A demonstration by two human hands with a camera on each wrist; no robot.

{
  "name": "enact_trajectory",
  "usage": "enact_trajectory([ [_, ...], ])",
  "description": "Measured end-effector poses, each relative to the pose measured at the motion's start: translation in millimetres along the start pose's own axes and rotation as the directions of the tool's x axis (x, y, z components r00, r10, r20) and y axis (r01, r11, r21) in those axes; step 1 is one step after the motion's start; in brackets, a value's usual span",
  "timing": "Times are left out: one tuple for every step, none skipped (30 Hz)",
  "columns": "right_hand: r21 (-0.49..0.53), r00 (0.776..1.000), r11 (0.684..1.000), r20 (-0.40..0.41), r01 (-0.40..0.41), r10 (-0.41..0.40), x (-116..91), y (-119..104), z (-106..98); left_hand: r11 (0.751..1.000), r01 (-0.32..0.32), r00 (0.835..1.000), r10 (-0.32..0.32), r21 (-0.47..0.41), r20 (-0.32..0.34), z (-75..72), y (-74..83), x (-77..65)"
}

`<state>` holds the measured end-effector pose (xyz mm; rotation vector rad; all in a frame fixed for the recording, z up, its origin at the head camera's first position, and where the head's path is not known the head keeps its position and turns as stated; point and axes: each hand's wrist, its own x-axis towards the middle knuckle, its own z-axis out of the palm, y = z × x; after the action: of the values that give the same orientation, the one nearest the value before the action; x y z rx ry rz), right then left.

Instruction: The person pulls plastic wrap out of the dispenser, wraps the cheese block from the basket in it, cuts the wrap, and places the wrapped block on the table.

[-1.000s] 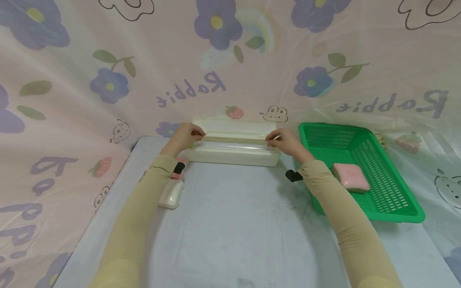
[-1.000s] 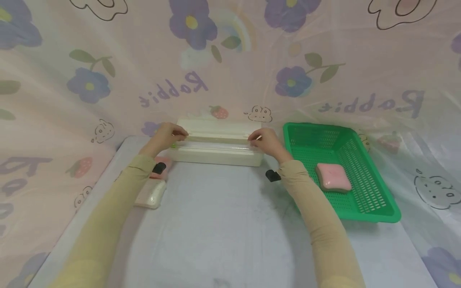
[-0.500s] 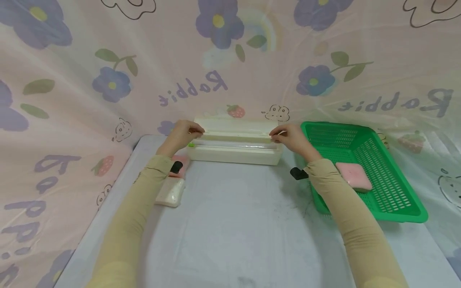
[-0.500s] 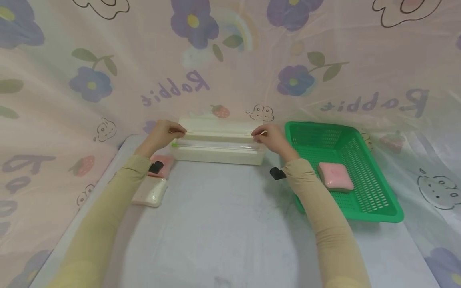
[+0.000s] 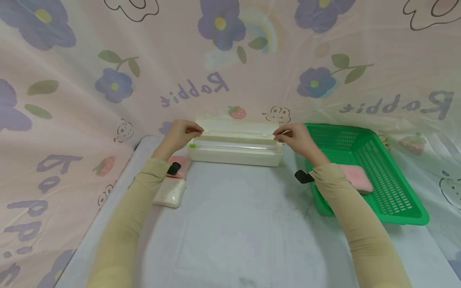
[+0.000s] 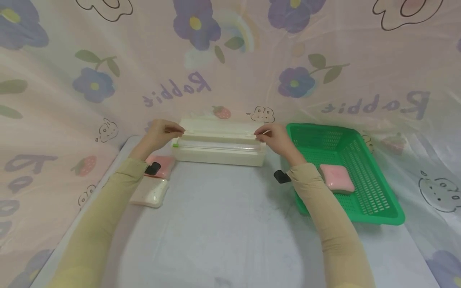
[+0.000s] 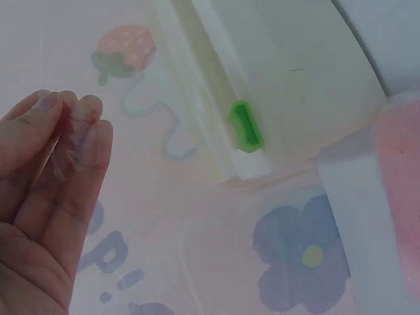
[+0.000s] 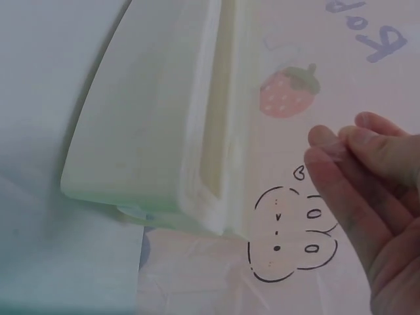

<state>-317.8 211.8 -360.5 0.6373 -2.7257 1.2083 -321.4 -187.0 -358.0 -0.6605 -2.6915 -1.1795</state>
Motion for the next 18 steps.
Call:
enact_trajectory([
  [-0.007,1.0,1.0,-0.006,0.004,-0.004,-1,-1,-1,1.0,-0.006,1.0,0.006,0.001,-0.004,-0.7,2.0,-1.2],
  [-0.014,1.0,1.0,-0.013,0.01,-0.01,-2,-2,-1,1.0,-0.013,1.0,0.013,0.002,-0.008,-1.4,3.9,-2.4],
  [-0.017,1.0,1.0,-0.019,0.016,-0.016,-3,-3,-2,1.0,-0.018,1.0,0.018,0.004,-0.013,-2.0,5.4,-3.5],
  [-0.018,0.999,1.0,-0.025,0.022,-0.022,-5,-3,-2,1.0,-0.025,1.0,0.025,0.005,-0.018,-2.5,7.1,-4.5],
  [-0.026,0.999,0.999,-0.031,0.029,-0.03,-6,-4,-3,0.999,-0.032,0.999,0.032,0.007,-0.023,-2.9,8.0,-5.2],
  [-0.029,0.999,0.999,-0.037,0.038,-0.039,-7,-4,-3,0.999,-0.036,0.999,0.036,0.008,-0.026,-3.4,9.1,-5.8],
  [-0.032,0.998,0.998,-0.041,0.046,-0.048,-8,-5,-4,0.999,-0.04,0.999,0.04,0.008,-0.031,-4.1,10.1,-6.4],
  [-0.032,0.997,0.998,-0.044,0.054,-0.055,-9,-5,-5,0.999,-0.043,0.998,0.044,0.008,-0.034,-4.7,11.1,-7.0],
  [-0.034,0.997,0.998,-0.046,0.061,-0.062,-11,-6,-5,0.999,-0.047,0.998,0.047,0.011,-0.037,-5.3,11.8,-7.4],
  [-0.038,0.996,0.997,-0.049,0.068,-0.07,-12,-6,-6,0.999,-0.05,0.998,0.05,0.014,-0.039,-6.0,13.2,-8.1],
  [-0.041,0.996,0.996,-0.051,0.075,-0.077,-13,-7,-7,0.998,-0.053,0.998,0.054,0.017,-0.043,-6.7,14.4,-8.6],
  [-0.04,0.995,0.996,-0.053,0.081,-0.083,-14,-7,-7,0.998,-0.057,0.997,0.058,0.017,-0.046,-7.5,16.1,-9.4],
  [-0.039,0.995,0.995,-0.055,0.086,-0.088,-15,-9,-8,0.998,-0.064,0.997,0.065,0.02,-0.051,-8.2,17.8,-10.3],
  [-0.041,0.994,0.995,-0.059,0.093,-0.096,-16,-9,-8,0.997,-0.07,0.996,0.071,0.018,-0.053,-9.0,19.3,-11.5],
  [-0.042,0.993,0.994,-0.064,0.1,-0.102,-17,-11,-9,0.997,-0.076,0.995,0.077,0.015,-0.056,-9.6,20.5,-12.4],
  [-0.038,0.992,0.994,-0.07,0.106,-0.109,-19,-12,-9,0.996,-0.083,0.995,0.084,0.012,-0.06,-10.3,21.6,-13.5],
  [-0.037,0.99,0.993,-0.076,0.114,-0.117,-20,-13,-10,0.996,-0.089,0.994,0.089,0.009,-0.064,-10.9,22.4,-14.5],
  [-0.034,0.988,0.992,-0.082,0.125,-0.128,-21,-14,-10,0.996,-0.093,0.994,0.093,0.002,-0.065,-11.4,23.1,-15.8],
])
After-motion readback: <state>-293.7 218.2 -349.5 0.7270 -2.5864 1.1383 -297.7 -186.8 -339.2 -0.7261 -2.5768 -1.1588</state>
